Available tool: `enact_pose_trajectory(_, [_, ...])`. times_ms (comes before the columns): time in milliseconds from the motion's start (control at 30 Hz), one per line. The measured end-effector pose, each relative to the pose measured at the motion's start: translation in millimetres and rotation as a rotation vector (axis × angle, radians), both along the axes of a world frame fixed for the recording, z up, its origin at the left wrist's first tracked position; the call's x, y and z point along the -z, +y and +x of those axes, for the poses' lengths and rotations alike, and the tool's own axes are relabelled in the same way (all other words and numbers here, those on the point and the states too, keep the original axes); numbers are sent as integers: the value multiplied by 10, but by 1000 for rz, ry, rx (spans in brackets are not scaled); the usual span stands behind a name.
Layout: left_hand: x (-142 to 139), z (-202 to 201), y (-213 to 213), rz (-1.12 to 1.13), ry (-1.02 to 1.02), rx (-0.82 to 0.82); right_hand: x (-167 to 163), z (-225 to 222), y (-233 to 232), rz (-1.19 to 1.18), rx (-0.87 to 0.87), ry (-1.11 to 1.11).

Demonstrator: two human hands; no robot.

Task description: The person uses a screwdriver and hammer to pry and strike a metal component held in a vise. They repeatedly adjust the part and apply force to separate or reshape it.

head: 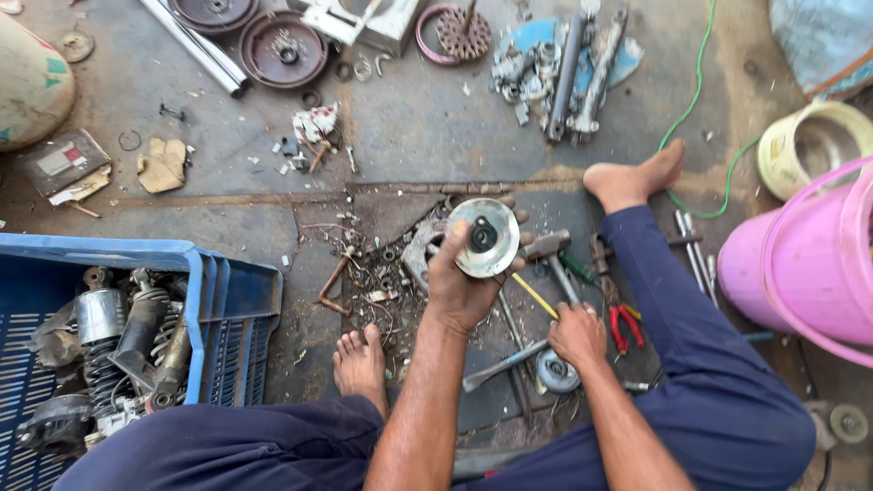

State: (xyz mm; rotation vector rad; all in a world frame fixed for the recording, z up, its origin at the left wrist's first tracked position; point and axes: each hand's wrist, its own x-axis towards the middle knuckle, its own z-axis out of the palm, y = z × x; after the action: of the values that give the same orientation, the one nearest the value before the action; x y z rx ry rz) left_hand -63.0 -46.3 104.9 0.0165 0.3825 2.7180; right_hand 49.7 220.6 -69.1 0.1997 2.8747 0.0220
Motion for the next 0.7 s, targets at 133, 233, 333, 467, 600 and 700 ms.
enact_pose_trajectory(133, [-327, -45, -8, -639, 305, -187, -123, 32, 161, -336, 324, -72])
enact_pose_trajectory(233, [-584, -50, 25, -1109, 589, -399, -399, 136, 193, -760, 596, -41])
enact_pose_trajectory(333, [-752, -48, 40, -1277, 678, -457, -852, 237, 145, -1149, 752, 2])
enact_pose_trajectory(467, [-787, -55, 12, -1227, 649, -463, -1555, 422, -103, -1201, 670, 101])
enact_pose_trajectory(600, [-703, -120, -82, -807, 337, -318, -2136, 602, -253, -1285, 542, 158])
enact_pose_trajectory(700, [-635, -199, -156, -224, 59, -162, -2356, 741, -250, -1088, 379, 225])
